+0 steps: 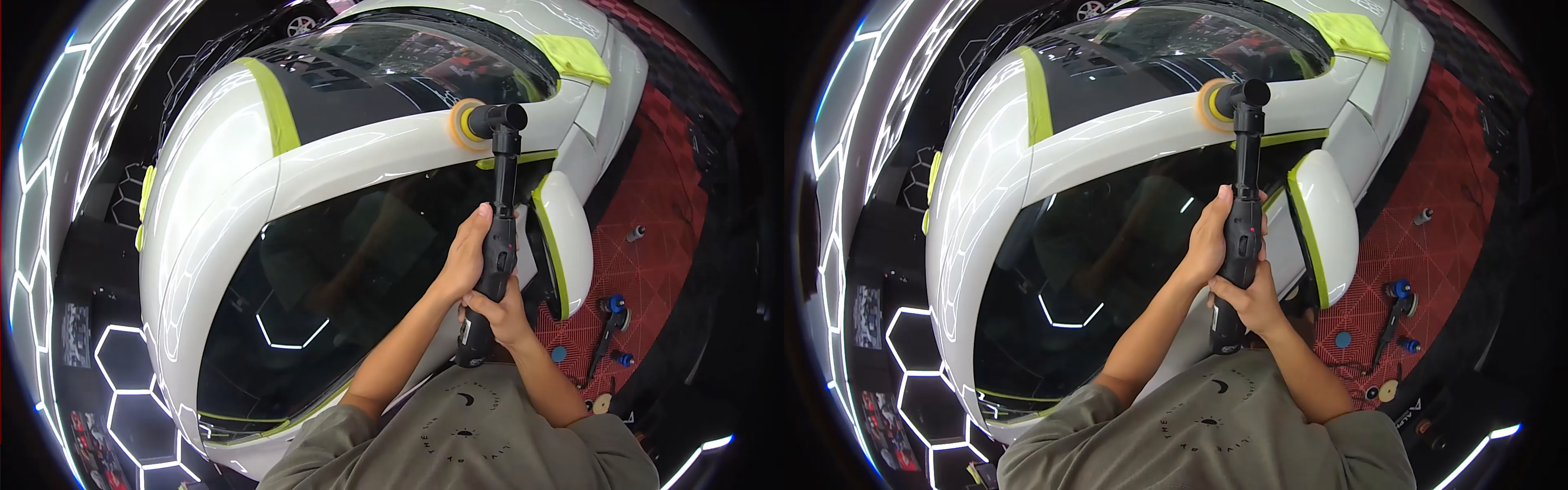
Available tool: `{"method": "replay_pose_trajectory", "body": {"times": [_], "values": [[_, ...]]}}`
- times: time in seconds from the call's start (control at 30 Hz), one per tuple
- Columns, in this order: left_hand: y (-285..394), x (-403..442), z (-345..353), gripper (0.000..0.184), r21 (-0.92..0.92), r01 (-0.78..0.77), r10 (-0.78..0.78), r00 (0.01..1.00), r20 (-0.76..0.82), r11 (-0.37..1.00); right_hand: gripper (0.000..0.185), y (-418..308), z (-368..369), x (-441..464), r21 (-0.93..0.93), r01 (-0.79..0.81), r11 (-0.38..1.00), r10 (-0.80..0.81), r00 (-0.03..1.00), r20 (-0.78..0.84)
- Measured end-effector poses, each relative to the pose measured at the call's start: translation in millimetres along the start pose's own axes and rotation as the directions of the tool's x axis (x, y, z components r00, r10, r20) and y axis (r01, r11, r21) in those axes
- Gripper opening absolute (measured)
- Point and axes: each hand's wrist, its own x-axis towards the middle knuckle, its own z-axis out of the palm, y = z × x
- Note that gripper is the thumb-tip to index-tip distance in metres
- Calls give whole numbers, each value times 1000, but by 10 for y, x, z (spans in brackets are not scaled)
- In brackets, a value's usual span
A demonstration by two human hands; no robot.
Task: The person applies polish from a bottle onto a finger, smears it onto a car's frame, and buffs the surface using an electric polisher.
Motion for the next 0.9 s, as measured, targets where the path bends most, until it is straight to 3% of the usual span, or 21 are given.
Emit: {"method": "replay_pose_trajectory", "body": {"times": [0.07, 0.1, 0.27, 0.33, 0.4, 0.47, 0.5, 0.57, 0.7, 0.9], "values": [[149, -238, -41, 61, -138, -87, 84, 996, -22, 987, 48, -113, 192, -67, -132, -14, 991, 18, 999, 29], [232, -369, -70, 62, -159, -129, 120, 991, -61, 979, 20, -226, 389, -99, -107, -17, 994, 16, 1000, -7], [436, -889, -377, 63, -229, -292, 265, 954, -142, 929, 17, -260, 899, -142, -286, -47, 957, 92, 985, 147], [454, -1077, -471, 64, -248, -346, 311, 935, -168, 905, 23, -172, 1043, -173, -348, 49, 936, 13, 984, 175], [451, -1212, -551, 67, -273, -359, 318, 930, -184, 893, 30, -134, 1105, -192, -381, 11, 925, 76, 974, 213], [449, -1338, -628, 68, -251, -391, 352, 917, -189, 886, 58, -63, 1169, -210, -481, 95, 872, 54, 956, 288], [428, -1373, -657, 69, -245, -385, 345, 919, -191, 890, 58, -52, 1200, -218, -482, 92, 871, 60, 955, 289], [377, -1470, -709, 69, -264, -407, 365, 910, -194, 874, 35, -45, 1307, -259, -459, 133, 878, -3, 962, 274], [280, -1492, -767, 69, -285, -439, 413, 898, -151, 852, 34, 81, 1303, -298, -480, 227, 847, -99, 955, 278], [419, -1278, -676, 67, -215, -340, 322, 940, -116, 916, 37, -64, 1211, -211, -460, 38, 887, 49, 983, 176]]}}
